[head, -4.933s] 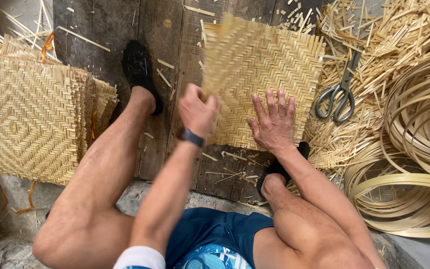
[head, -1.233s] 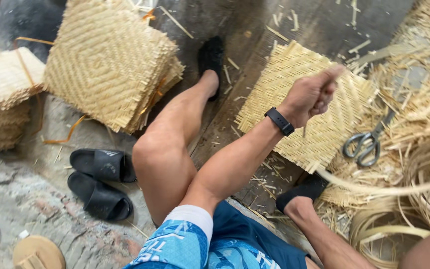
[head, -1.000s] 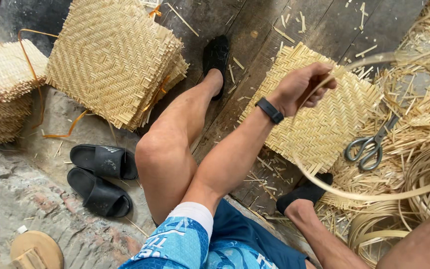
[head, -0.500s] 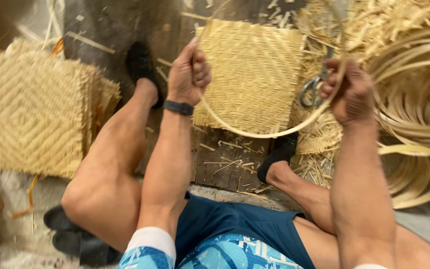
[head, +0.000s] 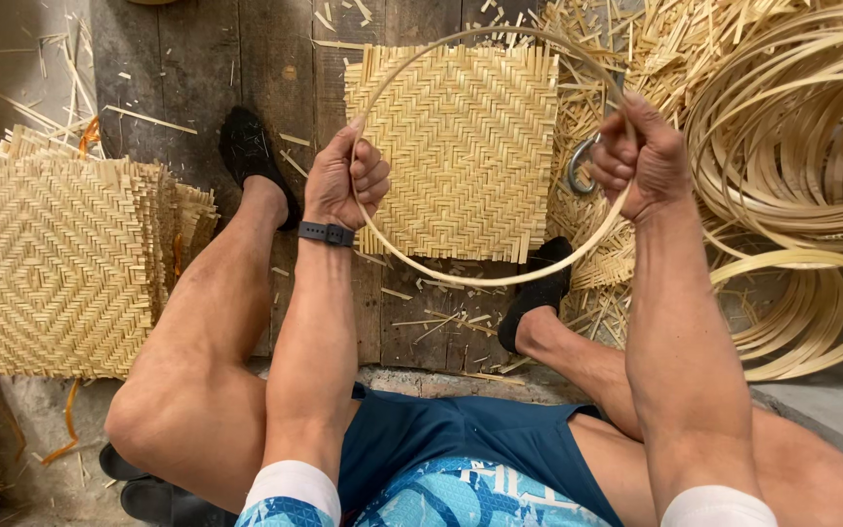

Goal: The person places a woven mat over a circular bamboo frame, secures it, and uses shears to trim the excess matting around the frame edge. The person repeats this process for multiple units, stacking the finished bases.

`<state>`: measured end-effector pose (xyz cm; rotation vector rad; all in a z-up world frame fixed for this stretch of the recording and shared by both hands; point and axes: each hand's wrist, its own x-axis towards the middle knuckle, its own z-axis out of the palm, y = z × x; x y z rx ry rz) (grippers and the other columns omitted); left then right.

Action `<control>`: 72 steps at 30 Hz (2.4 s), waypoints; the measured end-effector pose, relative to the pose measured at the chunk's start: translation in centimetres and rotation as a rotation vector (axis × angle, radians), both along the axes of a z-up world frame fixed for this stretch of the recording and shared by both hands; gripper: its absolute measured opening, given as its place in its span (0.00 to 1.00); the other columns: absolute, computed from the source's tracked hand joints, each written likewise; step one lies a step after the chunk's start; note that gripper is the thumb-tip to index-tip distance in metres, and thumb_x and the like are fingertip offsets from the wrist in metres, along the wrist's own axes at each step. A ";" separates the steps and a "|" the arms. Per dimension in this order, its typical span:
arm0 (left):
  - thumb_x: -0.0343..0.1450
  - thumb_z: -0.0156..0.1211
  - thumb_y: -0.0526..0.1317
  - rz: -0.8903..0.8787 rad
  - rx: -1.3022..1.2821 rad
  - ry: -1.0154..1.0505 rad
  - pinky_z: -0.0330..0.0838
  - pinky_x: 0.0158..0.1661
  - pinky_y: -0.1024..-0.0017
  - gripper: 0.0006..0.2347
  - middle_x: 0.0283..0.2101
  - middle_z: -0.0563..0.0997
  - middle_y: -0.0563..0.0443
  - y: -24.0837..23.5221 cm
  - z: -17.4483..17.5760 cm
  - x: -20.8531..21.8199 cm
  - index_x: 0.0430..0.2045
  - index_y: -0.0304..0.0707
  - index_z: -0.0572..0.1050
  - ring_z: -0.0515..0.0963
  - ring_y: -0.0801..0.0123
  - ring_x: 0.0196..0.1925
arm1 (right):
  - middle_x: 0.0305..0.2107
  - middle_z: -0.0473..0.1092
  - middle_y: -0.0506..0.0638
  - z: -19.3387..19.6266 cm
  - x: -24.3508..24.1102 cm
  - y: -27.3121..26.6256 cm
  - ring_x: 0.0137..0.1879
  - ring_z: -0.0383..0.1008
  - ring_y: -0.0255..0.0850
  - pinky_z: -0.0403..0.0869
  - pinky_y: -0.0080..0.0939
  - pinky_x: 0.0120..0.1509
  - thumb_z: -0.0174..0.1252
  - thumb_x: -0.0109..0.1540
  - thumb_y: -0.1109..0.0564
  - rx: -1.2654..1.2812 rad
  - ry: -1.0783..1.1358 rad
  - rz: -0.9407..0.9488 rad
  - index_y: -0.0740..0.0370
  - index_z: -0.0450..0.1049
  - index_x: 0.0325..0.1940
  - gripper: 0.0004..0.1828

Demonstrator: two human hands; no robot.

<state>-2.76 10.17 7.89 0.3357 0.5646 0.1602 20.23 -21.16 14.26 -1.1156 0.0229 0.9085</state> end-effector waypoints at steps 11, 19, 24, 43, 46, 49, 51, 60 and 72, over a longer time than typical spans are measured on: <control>0.79 0.53 0.47 0.126 -0.077 -0.028 0.55 0.15 0.77 0.17 0.14 0.68 0.56 -0.6 -2.2 -0.2 0.25 0.34 0.78 0.60 0.77 0.14 | 0.24 0.71 0.45 -1.4 -0.9 0.0 0.26 0.70 0.31 0.72 0.30 0.29 0.58 0.70 0.44 -0.256 -0.251 0.039 0.64 0.78 0.49 0.19; 0.78 0.59 0.47 -0.048 0.058 0.171 0.55 0.14 0.78 0.15 0.13 0.68 0.58 -1.1 -3.4 -1.1 0.24 0.36 0.76 0.61 0.78 0.13 | 0.12 0.57 0.40 -3.5 -0.8 0.8 0.15 0.55 0.29 0.55 0.31 0.16 0.63 0.69 0.40 -0.358 -0.030 -0.041 0.59 0.72 0.29 0.24; 0.75 0.59 0.47 -0.103 -0.027 0.164 0.58 0.13 0.78 0.14 0.12 0.68 0.58 -0.7 -3.5 -1.4 0.23 0.36 0.76 0.64 0.77 0.12 | 0.12 0.58 0.41 -2.3 0.2 0.8 0.15 0.53 0.30 0.53 0.32 0.15 0.64 0.68 0.42 -0.426 -0.021 -0.032 0.59 0.72 0.28 0.22; 0.65 0.67 0.29 -0.214 1.445 0.822 0.74 0.39 0.63 0.20 0.34 0.75 0.46 2.0 -14.5 -0.2 0.51 0.46 0.81 0.77 0.61 0.34 | 0.34 0.80 0.49 -14.1 -3.0 3.2 0.38 0.80 0.36 0.79 0.38 0.47 0.70 0.59 0.61 -1.061 -0.702 0.071 0.57 0.84 0.45 0.10; 0.66 0.64 0.27 -0.263 1.497 0.831 0.74 0.40 0.62 0.21 0.34 0.78 0.45 1.9 -14.4 -0.7 0.53 0.49 0.81 0.78 0.60 0.35 | 0.35 0.80 0.48 -14.7 -3.4 2.8 0.38 0.79 0.37 0.79 0.38 0.48 0.68 0.61 0.59 -1.066 -0.654 0.088 0.54 0.84 0.47 0.10; 0.67 0.60 0.25 -0.278 1.530 0.840 0.75 0.40 0.64 0.19 0.35 0.81 0.43 2.5 -13.5 -0.2 0.51 0.47 0.82 0.81 0.61 0.36 | 0.35 0.81 0.51 -14.6 -3.1 3.1 0.39 0.79 0.38 0.77 0.40 0.51 0.69 0.60 0.60 -1.135 -0.723 0.149 0.56 0.84 0.44 0.09; 0.67 0.61 0.26 -0.247 1.494 0.800 0.77 0.41 0.65 0.17 0.36 0.84 0.42 2.7 -13.2 -0.3 0.48 0.43 0.83 0.84 0.64 0.36 | 0.35 0.80 0.51 -15.2 -3.5 3.0 0.38 0.79 0.38 0.78 0.41 0.49 0.68 0.60 0.60 -1.141 -0.707 0.120 0.57 0.83 0.44 0.08; 0.60 0.76 0.32 -0.279 1.347 1.069 0.80 0.43 0.68 0.11 0.36 0.87 0.43 2.9 -11.6 0.6 0.35 0.36 0.85 0.86 0.65 0.37 | 0.35 0.78 0.52 -17.0 -3.2 2.9 0.38 0.78 0.39 0.76 0.45 0.49 0.68 0.60 0.59 -1.195 -0.752 0.136 0.59 0.82 0.41 0.06; 0.58 0.77 0.33 -0.288 1.219 1.050 0.81 0.42 0.69 0.13 0.35 0.88 0.48 4.1 -13.1 0.5 0.35 0.39 0.86 0.87 0.68 0.35 | 0.29 0.80 0.52 -16.9 -3.1 3.3 0.34 0.79 0.39 0.79 0.43 0.45 0.71 0.58 0.60 -1.168 -0.805 0.093 0.60 0.84 0.38 0.05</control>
